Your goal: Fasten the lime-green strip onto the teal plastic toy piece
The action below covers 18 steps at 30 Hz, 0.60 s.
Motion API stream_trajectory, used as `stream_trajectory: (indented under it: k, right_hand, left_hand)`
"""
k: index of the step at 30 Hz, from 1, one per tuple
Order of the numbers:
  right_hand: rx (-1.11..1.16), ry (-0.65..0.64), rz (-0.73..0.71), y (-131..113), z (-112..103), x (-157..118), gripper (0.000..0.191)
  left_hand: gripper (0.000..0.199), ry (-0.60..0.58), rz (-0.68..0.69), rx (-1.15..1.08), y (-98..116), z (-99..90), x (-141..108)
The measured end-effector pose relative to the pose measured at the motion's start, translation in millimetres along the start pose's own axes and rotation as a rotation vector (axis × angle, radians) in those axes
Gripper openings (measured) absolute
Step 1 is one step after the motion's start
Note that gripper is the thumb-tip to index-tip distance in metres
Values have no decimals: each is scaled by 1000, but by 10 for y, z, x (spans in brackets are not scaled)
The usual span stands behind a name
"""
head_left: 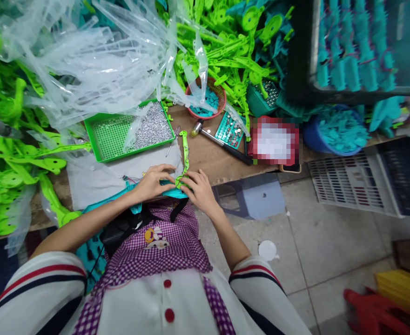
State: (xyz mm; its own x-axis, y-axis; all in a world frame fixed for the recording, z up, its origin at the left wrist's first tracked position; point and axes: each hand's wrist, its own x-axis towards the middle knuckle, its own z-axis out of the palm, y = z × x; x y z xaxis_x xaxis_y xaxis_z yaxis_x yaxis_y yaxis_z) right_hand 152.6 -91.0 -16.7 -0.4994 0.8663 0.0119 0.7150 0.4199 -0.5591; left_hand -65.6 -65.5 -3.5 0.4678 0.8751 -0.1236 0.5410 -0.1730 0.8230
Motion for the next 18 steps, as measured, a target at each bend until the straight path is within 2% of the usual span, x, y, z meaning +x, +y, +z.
stream_trajectory:
  k: [4, 7, 12, 16, 18]
  right_hand:
    - [2, -7, 5, -7, -14, 2, 34]
    - [15, -13, 2, -9, -26, 7, 34]
    - [8, -20, 20, -48, -55, 20, 33]
    - [-14, -13, 75, -116, -77, 35, 29]
    - [-21, -7, 92, -148, -84, 43, 28]
  left_hand:
    - [16, 41, 13, -137, -10, -188, 11]
    - [14, 7, 14, -96, -13, -314, -17]
    - [17, -131, 40, 131, -7, -345, -120]
    - [24, -122, 73, 386, 101, -270, -227]
    - [21, -94, 106, 513, 188, -235, -288]
